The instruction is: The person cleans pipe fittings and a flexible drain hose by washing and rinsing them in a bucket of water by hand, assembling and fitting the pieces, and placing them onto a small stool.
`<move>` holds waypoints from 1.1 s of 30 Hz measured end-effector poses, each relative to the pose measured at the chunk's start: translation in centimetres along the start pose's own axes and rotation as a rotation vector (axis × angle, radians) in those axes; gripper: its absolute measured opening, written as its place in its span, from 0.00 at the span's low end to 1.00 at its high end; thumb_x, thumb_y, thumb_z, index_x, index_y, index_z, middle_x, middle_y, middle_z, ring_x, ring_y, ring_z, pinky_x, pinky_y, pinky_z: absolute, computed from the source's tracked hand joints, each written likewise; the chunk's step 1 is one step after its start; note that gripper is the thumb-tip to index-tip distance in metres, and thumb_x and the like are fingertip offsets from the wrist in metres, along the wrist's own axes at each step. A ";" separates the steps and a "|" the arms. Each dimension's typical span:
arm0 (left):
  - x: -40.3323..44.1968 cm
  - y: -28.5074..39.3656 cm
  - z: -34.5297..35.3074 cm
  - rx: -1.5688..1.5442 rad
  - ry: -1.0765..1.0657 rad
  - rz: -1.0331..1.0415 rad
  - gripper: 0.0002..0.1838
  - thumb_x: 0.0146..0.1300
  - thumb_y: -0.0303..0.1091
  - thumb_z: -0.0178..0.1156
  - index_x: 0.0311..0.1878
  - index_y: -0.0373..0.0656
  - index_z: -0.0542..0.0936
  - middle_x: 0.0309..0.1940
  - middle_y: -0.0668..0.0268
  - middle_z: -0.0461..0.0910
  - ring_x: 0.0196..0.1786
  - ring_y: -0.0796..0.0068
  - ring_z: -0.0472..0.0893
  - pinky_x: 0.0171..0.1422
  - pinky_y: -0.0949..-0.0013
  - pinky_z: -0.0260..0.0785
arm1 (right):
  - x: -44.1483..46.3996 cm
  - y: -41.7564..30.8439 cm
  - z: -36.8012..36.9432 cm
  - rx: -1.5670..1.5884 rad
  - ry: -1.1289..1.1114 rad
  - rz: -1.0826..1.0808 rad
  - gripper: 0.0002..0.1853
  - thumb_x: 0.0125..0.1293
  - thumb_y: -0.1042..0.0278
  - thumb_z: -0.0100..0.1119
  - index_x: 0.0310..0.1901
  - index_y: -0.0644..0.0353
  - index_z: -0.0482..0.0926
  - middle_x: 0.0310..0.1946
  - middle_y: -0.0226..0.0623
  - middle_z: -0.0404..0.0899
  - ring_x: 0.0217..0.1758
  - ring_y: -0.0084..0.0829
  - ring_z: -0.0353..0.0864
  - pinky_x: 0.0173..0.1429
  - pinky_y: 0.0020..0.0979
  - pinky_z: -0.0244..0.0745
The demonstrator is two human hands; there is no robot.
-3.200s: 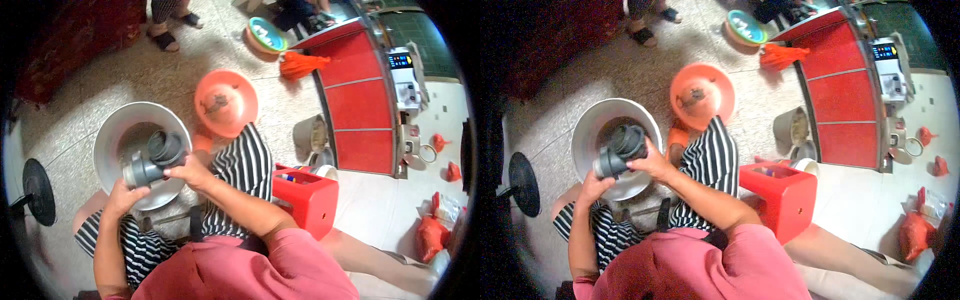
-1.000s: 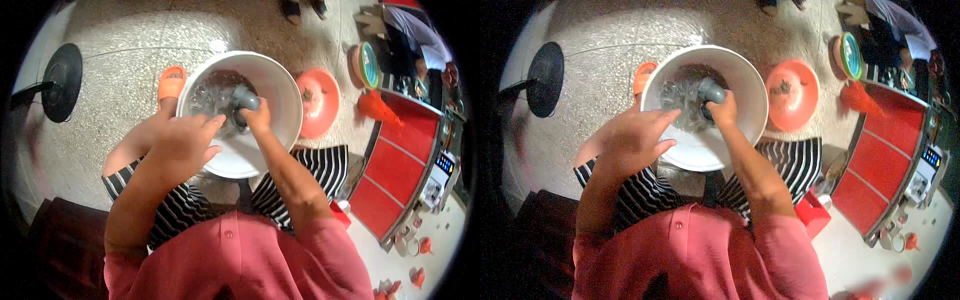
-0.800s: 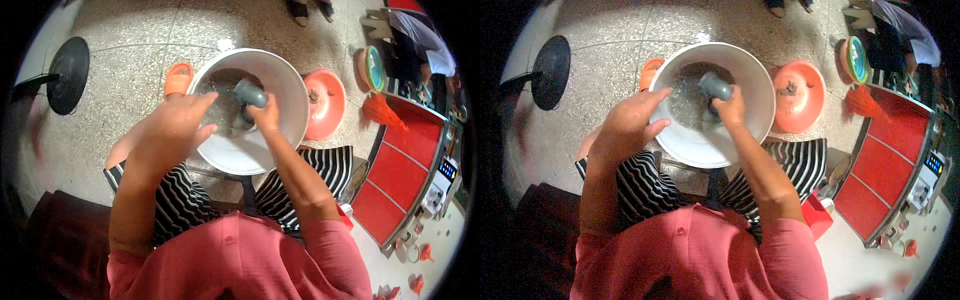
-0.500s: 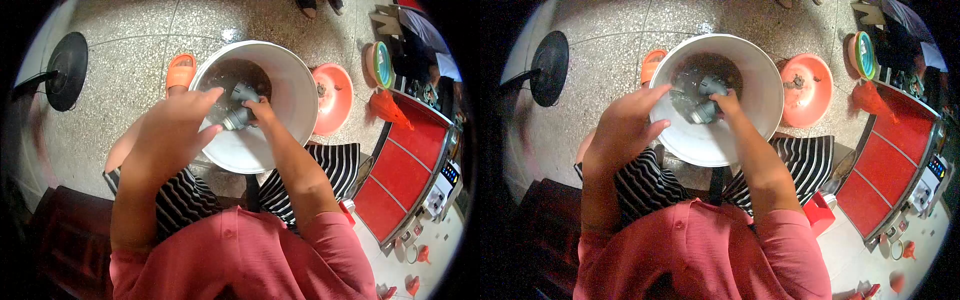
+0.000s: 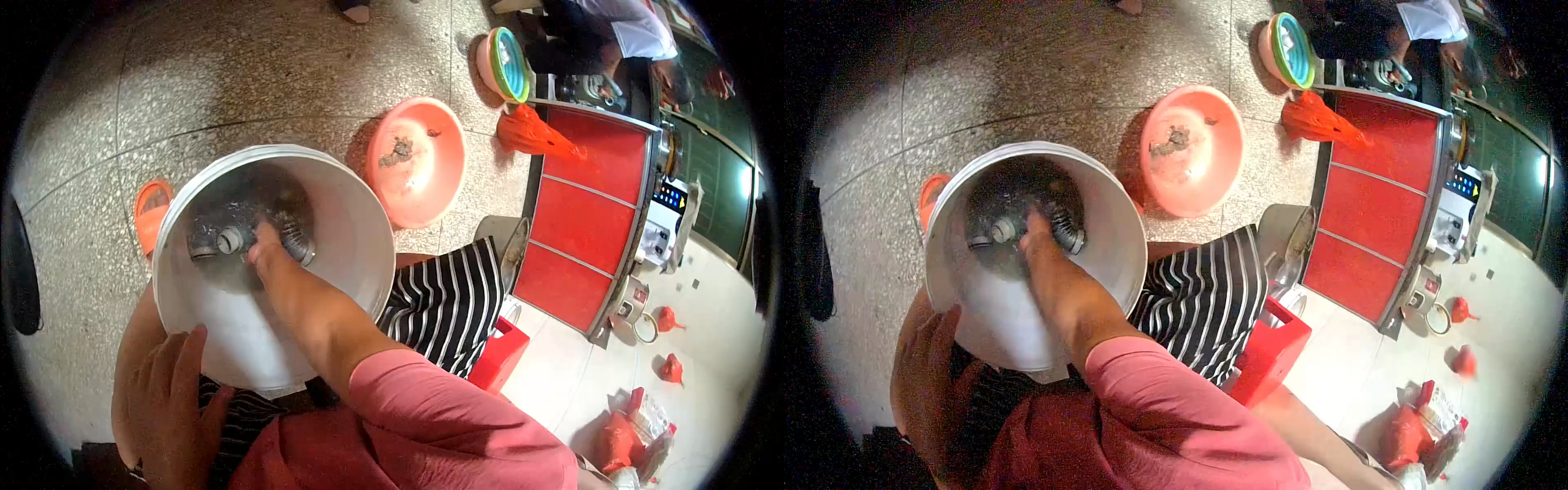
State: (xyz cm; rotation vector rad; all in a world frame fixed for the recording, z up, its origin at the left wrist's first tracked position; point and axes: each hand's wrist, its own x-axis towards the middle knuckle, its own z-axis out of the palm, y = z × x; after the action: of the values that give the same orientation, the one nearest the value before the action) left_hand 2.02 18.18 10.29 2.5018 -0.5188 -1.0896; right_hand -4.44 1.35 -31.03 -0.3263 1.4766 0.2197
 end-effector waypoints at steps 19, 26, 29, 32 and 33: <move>2.3 -0.7 2.2 -0.141 0.269 0.250 0.30 0.49 0.30 0.62 0.58 0.43 0.66 0.49 0.52 0.73 0.51 0.51 0.72 0.54 0.59 0.64 | -20.9 -5.7 2.7 -1.392 -0.267 -1.353 0.31 0.39 0.72 0.63 0.50 0.59 0.66 0.45 0.47 0.71 0.49 0.47 0.72 0.51 0.41 0.68; 3.1 -0.4 2.5 -0.160 0.389 0.293 0.26 0.52 0.33 0.61 0.56 0.43 0.69 0.47 0.54 0.74 0.50 0.53 0.73 0.53 0.60 0.65 | -25.0 -5.9 -0.3 -1.506 -0.312 -1.282 0.34 0.39 0.73 0.63 0.53 0.59 0.65 0.47 0.47 0.70 0.51 0.46 0.71 0.57 0.37 0.65; 4.6 -0.7 3.2 -0.078 0.464 0.308 0.25 0.54 0.37 0.59 0.56 0.43 0.70 0.49 0.55 0.74 0.53 0.56 0.72 0.55 0.61 0.64 | -23.9 -6.8 -1.1 -1.530 -0.268 -1.319 0.35 0.39 0.74 0.64 0.54 0.60 0.64 0.47 0.45 0.70 0.50 0.42 0.72 0.56 0.35 0.66; 3.7 -0.8 3.2 -0.079 0.459 0.261 0.24 0.55 0.38 0.58 0.56 0.43 0.70 0.51 0.55 0.73 0.54 0.57 0.72 0.57 0.61 0.63 | -26.3 -8.7 -1.4 -1.242 -0.488 -1.155 0.36 0.41 0.76 0.65 0.56 0.61 0.61 0.47 0.44 0.69 0.50 0.38 0.73 0.51 0.31 0.70; 3.4 -0.8 3.3 -0.091 0.473 0.264 0.25 0.54 0.38 0.59 0.56 0.43 0.70 0.51 0.55 0.73 0.54 0.57 0.72 0.60 0.62 0.61 | -27.9 -8.9 -1.5 -1.219 -0.486 -1.135 0.36 0.43 0.77 0.64 0.57 0.61 0.60 0.47 0.43 0.69 0.50 0.37 0.73 0.50 0.33 0.72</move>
State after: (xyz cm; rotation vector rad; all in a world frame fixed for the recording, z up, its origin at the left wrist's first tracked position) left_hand 1.88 16.66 5.71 2.4085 -0.6148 -0.3939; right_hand -5.20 -5.96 -2.66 -1.8573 0.3528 0.2192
